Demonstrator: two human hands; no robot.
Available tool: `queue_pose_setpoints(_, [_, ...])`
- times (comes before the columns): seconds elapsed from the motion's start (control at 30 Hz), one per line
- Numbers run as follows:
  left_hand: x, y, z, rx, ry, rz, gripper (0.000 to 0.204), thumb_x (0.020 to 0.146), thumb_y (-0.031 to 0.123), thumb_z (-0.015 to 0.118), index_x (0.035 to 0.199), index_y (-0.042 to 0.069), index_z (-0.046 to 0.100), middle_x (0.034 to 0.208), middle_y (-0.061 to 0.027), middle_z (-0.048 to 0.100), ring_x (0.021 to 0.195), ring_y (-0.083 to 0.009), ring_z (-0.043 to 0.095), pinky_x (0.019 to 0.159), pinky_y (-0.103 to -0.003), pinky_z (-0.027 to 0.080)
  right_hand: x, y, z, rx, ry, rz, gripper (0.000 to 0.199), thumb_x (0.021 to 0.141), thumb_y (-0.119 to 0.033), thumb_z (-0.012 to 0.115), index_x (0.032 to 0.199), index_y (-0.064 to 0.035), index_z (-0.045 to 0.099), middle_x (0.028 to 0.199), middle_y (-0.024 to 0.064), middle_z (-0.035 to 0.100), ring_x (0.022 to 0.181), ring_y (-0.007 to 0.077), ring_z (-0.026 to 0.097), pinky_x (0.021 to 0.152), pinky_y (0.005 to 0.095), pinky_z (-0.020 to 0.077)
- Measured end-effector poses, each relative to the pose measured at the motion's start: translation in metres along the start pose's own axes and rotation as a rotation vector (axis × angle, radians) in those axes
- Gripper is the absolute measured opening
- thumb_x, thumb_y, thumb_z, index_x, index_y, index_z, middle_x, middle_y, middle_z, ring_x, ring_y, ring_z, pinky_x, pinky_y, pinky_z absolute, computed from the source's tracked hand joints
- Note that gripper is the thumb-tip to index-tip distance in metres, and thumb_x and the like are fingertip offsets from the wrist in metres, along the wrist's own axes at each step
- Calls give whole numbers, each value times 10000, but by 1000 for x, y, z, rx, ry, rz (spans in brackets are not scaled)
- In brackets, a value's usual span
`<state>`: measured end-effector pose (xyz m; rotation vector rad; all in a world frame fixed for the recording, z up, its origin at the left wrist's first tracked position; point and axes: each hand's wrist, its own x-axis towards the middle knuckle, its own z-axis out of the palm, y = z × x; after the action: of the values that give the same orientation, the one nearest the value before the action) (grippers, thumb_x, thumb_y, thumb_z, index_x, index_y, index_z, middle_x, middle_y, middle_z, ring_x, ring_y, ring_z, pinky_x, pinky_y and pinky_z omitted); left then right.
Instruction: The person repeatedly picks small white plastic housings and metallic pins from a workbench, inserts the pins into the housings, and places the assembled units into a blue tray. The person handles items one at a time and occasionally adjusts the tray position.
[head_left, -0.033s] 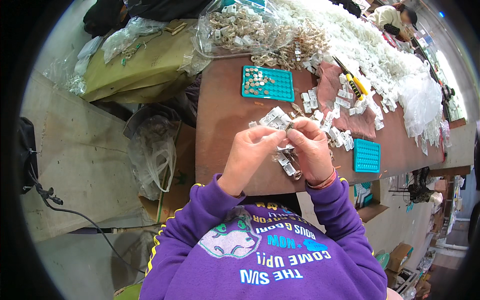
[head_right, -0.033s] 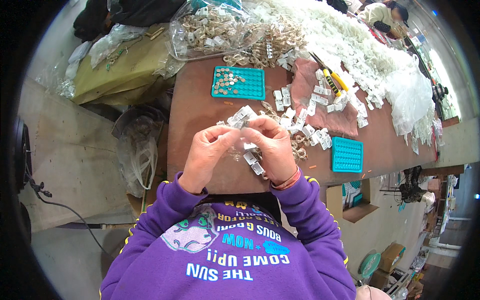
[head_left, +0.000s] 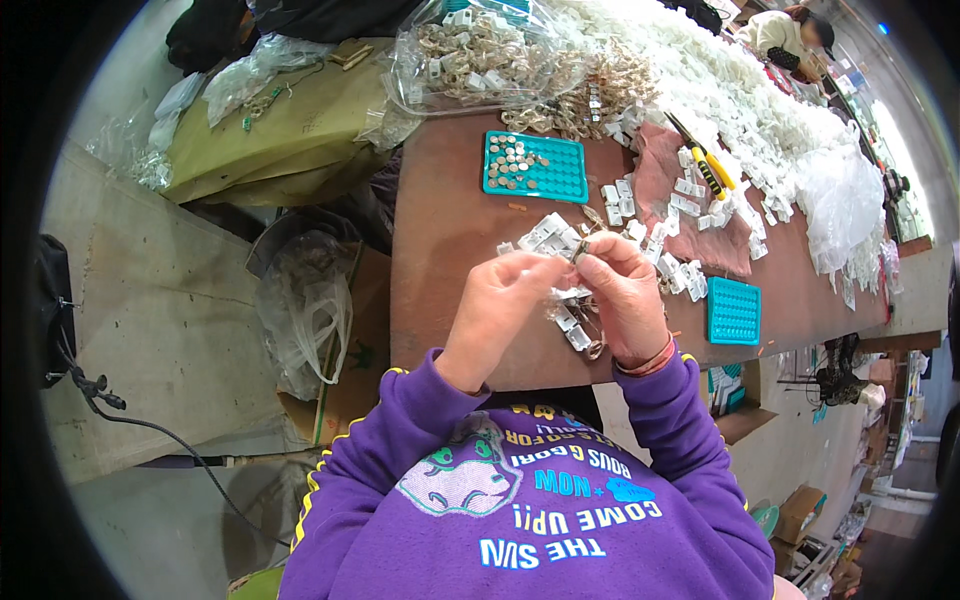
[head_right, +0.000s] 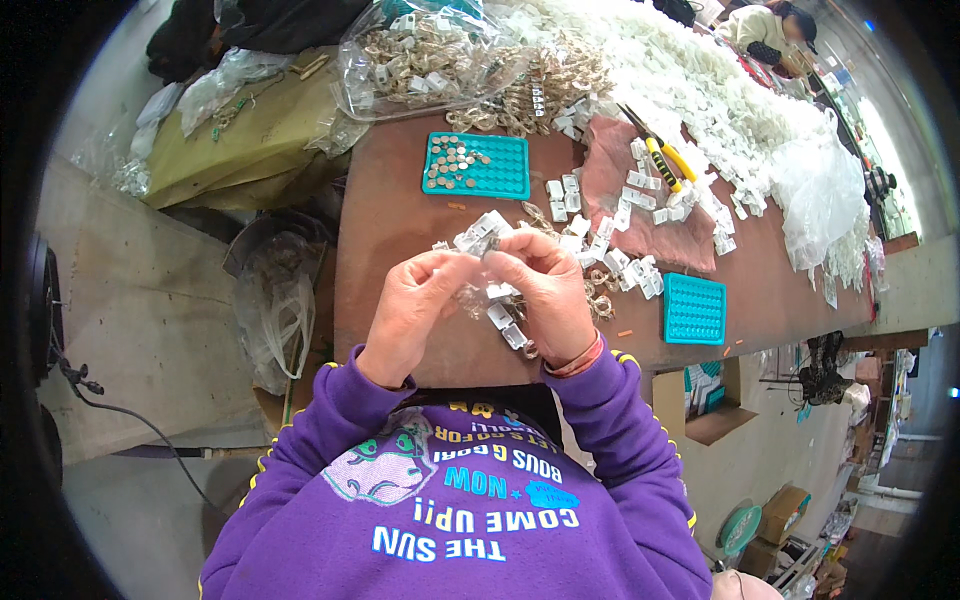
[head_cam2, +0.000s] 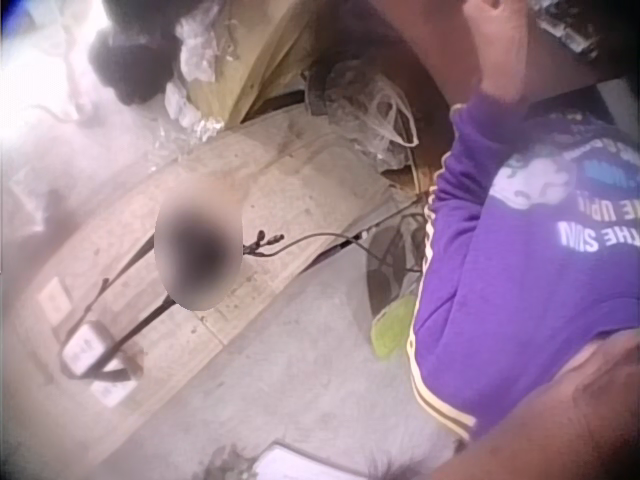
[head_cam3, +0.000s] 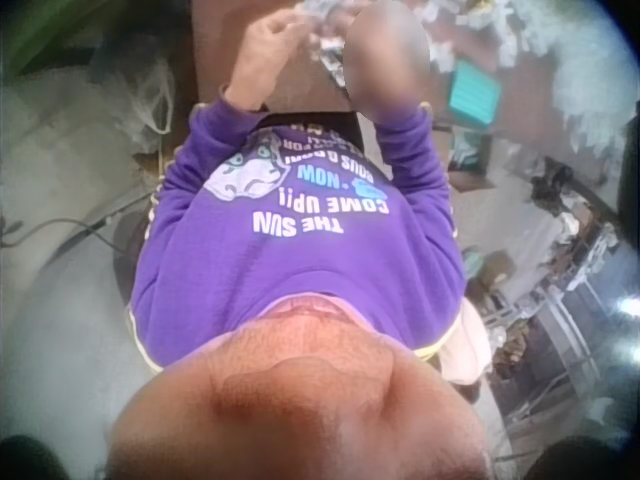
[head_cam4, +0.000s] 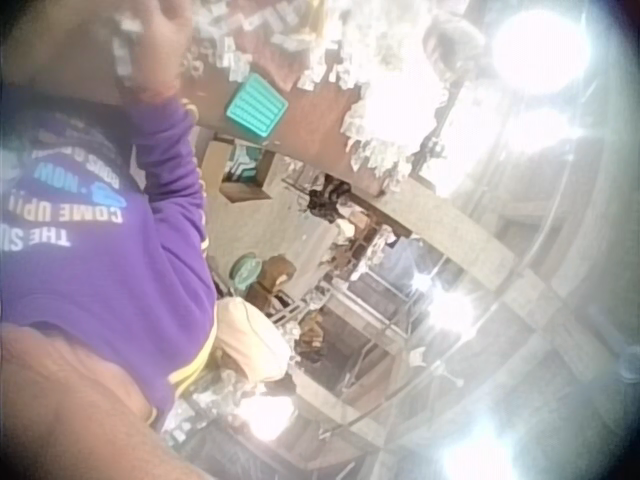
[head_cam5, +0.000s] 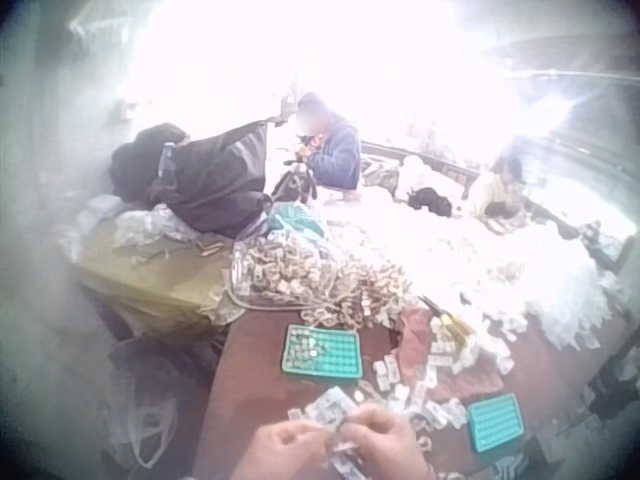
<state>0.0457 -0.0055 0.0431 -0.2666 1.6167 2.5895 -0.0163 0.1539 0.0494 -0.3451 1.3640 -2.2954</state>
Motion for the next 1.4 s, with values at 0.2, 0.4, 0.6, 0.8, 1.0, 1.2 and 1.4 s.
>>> queue_pose_setpoints(0.2, [4, -3, -18, -642, -29, -113, 350, 985, 93, 457, 1311, -32, 437, 1198, -152, 583, 1171, -248, 558, 1044, -383, 433, 6, -19, -9, -215, -84, 113, 150, 939, -126, 635, 1016, -1, 604, 879, 49, 674, 846, 121, 667, 778, 247, 522])
queue_pose_setpoints(0.4, [2, -1, -15, -508, -97, -17, 334, 971, 26, 484, 1294, -55, 451, 1250, -156, 567, 1173, -245, 570, 1070, -372, 439, 10, -24, -13, -72, -219, 234, 162, 940, -112, 628, 1040, 15, 608, 958, 84, 676, 861, 138, 674, 768, 268, 555])
queue_pose_setpoints(0.6, [-2, -2, -12, -204, -42, 34, 328, 940, 111, 615, 1236, -6, 535, 1081, -87, 648, 962, -143, 627, 862, -274, 515, 12, -17, -15, 44, -240, 300, 192, 918, -71, 648, 1072, 40, 620, 997, 111, 677, 791, 157, 681, 695, 256, 580])
queue_pose_setpoints(0.8, [-1, -11, -12, -195, 55, 196, 228, 874, 41, 683, 1070, 35, 568, 959, -69, 662, 819, -128, 644, 739, -256, 531, 11, -3, -13, 84, -156, 292, 165, 915, -78, 655, 1042, 24, 630, 962, 101, 681, 732, 139, 665, 656, 244, 549])
queue_pose_setpoints(1.0, [-1, -12, -6, -166, 58, 278, 199, 862, -15, 672, 1024, 27, 564, 928, -68, 659, 813, -132, 655, 723, -253, 531, 5, -3, -6, 96, -125, 258, 150, 919, -98, 656, 1018, 13, 634, 929, 86, 684, 738, 129, 660, 655, 231, 531])
queue_pose_setpoints(1.2, [-1, -11, -4, -70, 80, 333, 193, 853, -31, 676, 1006, 18, 570, 917, -67, 660, 802, -128, 657, 726, -247, 532, -3, -3, 6, 21, -79, 209, 150, 926, -113, 650, 1005, 14, 633, 918, 86, 688, 750, 138, 663, 667, 245, 527])
queue_pose_setpoints(1.4, [-3, -8, -3, -98, 45, 301, 169, 853, -40, 671, 986, 11, 580, 920, -77, 667, 796, -131, 652, 723, -245, 528, -9, -13, 17, -418, -46, 79, 157, 921, -110, 652, 959, 43, 659, 867, 96, 705, 778, 124, 667, 704, 240, 528])
